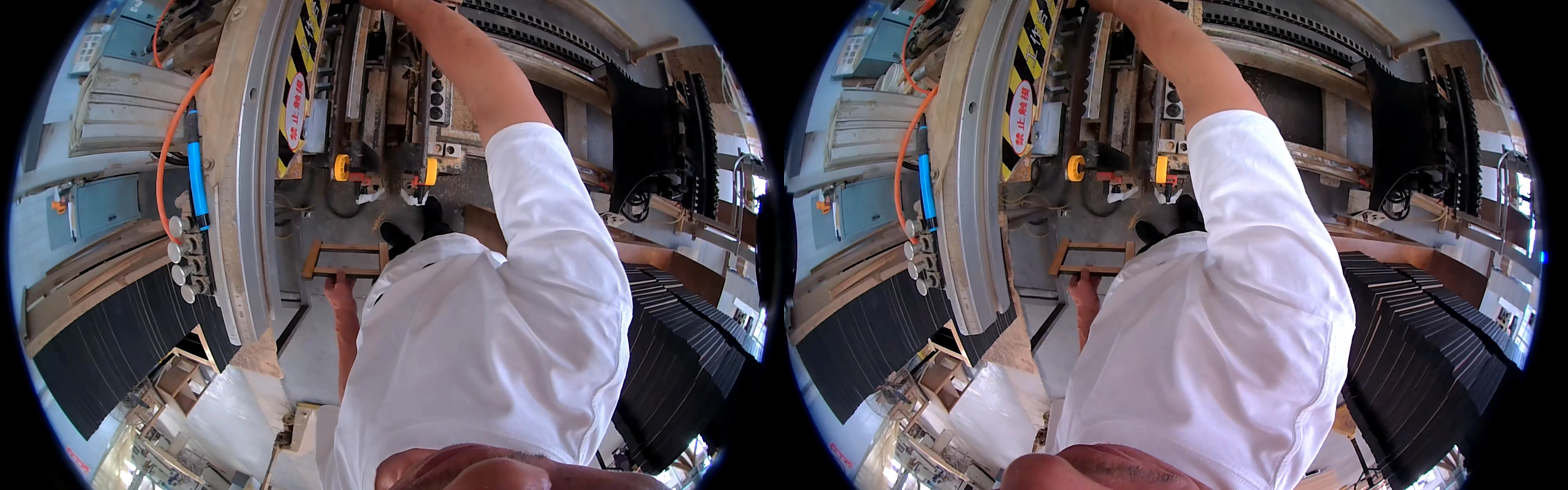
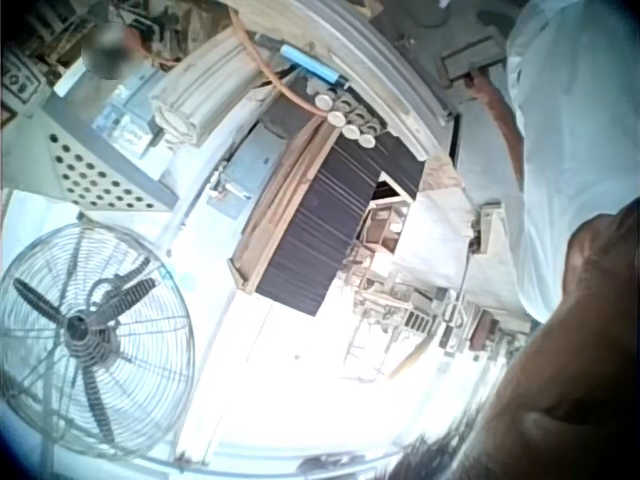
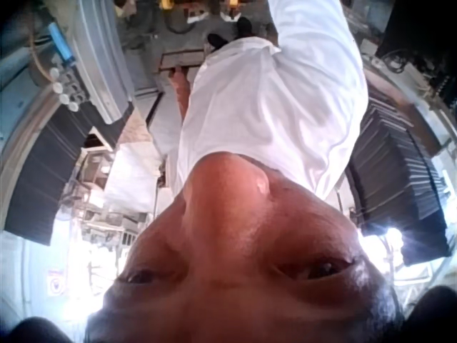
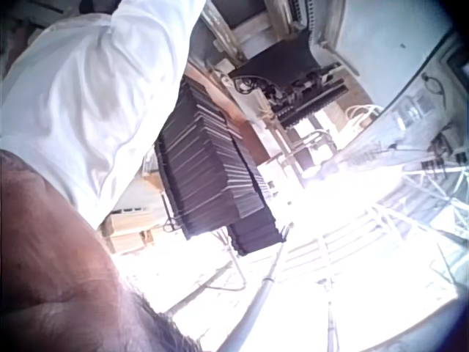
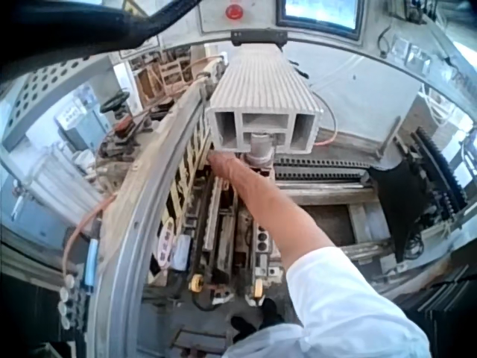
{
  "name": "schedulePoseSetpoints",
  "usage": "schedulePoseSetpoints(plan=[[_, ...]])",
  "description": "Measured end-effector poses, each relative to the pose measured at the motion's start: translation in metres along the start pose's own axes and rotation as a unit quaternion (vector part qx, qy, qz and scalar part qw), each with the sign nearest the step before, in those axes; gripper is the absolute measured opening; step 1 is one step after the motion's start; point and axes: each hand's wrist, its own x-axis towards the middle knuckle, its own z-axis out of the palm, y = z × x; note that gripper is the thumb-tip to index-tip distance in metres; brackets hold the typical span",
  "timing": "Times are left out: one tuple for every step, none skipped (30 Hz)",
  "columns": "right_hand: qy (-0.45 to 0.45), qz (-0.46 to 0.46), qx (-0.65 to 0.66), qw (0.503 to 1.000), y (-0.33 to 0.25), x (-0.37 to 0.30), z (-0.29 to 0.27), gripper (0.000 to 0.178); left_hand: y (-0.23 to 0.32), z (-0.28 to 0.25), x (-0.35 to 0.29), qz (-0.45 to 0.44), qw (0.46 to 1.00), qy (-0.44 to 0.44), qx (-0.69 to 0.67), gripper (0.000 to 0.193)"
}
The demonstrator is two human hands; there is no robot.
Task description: The person repeatedly places small wooden frames into a woodworking machine, activates the machine to process each frame, then removes and stacks the frames. The cycle continues throughout the clip.
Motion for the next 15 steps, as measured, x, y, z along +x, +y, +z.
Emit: schedulePoseSetpoints(plan=[[0.002, -0.003, 0.001, 1.0, 0.001, 0.001, 0.0, 0.018, -0.002, 0.0, 0.0, -0.006, 1.0, 0.004, -0.007, 0.021], [0.003, -0.003, 0.0, 1.0, 0.003, 0.0, -0.002, 0.018, -0.004, -0.001, 0.002, -0.013, 1.0, 0.005, -0.013, 0.02], [0.006, -0.007, 0.001, 1.0, 0.004, 0.0, -0.003, 0.019, -0.007, -0.001, 0.003, -0.015, 1.0, 0.005, -0.012, 0.02], [0.009, -0.01, 0.002, 1.0, 0.005, 0.0, -0.004, 0.019, -0.01, -0.003, 0.004, -0.018, 1.0, 0.005, -0.012, 0.02], [0.013, -0.012, 0.005, 1.0, 0.006, -0.003, -0.004, 0.02, -0.011, -0.004, 0.004, -0.021, 1.0, 0.004, -0.009, 0.019], [0.019, -0.016, 0.008, 1.0, 0.006, -0.004, -0.005, 0.02, -0.011, -0.005, 0.005, -0.029, 0.999, 0.001, -0.016, 0.019], [0.027, -0.022, 0.009, 0.999, 0.006, -0.004, -0.006, 0.021, -0.012, -0.005, 0.006, -0.037, 0.999, -0.001, -0.022, 0.019], [0.033, -0.026, 0.013, 0.999, 0.006, -0.006, -0.006, 0.021, -0.013, -0.005, 0.007, -0.045, 0.999, -0.003, -0.027, 0.02], [0.042, -0.033, 0.016, 0.998, 0.006, -0.007, -0.006, 0.022, -0.013, -0.007, 0.009, -0.039, 0.999, -0.012, -0.016, 0.019], [0.051, -0.039, 0.02, 0.998, 0.005, -0.007, -0.006, 0.023, -0.012, -0.008, 0.011, -0.034, 0.999, -0.021, -0.005, 0.019], [0.06, -0.048, 0.022, 0.997, 0.002, -0.007, -0.007, 0.023, -0.013, -0.011, 0.013, -0.028, 0.999, -0.029, 0.006, 0.019], [0.067, -0.045, 0.014, 0.997, 0.005, -0.007, -0.008, 0.024, -0.011, -0.01, 0.019, -0.022, 0.999, -0.035, 0.008, 0.019], [0.07, -0.041, 0.001, 0.997, 0.007, -0.004, -0.004, 0.025, -0.01, -0.01, 0.024, -0.015, 0.999, -0.041, 0.011, 0.019], [0.057, -0.021, -0.017, 0.998, 0.012, 0.01, 0.009, 0.025, -0.008, -0.009, 0.028, -0.006, 0.999, -0.044, 0.013, 0.019], [0.076, -0.025, -0.047, 0.996, 0.013, 0.017, 0.017, 0.028, -0.002, -0.006, 0.027, 0.001, 0.999, -0.04, 0.017, 0.019]])
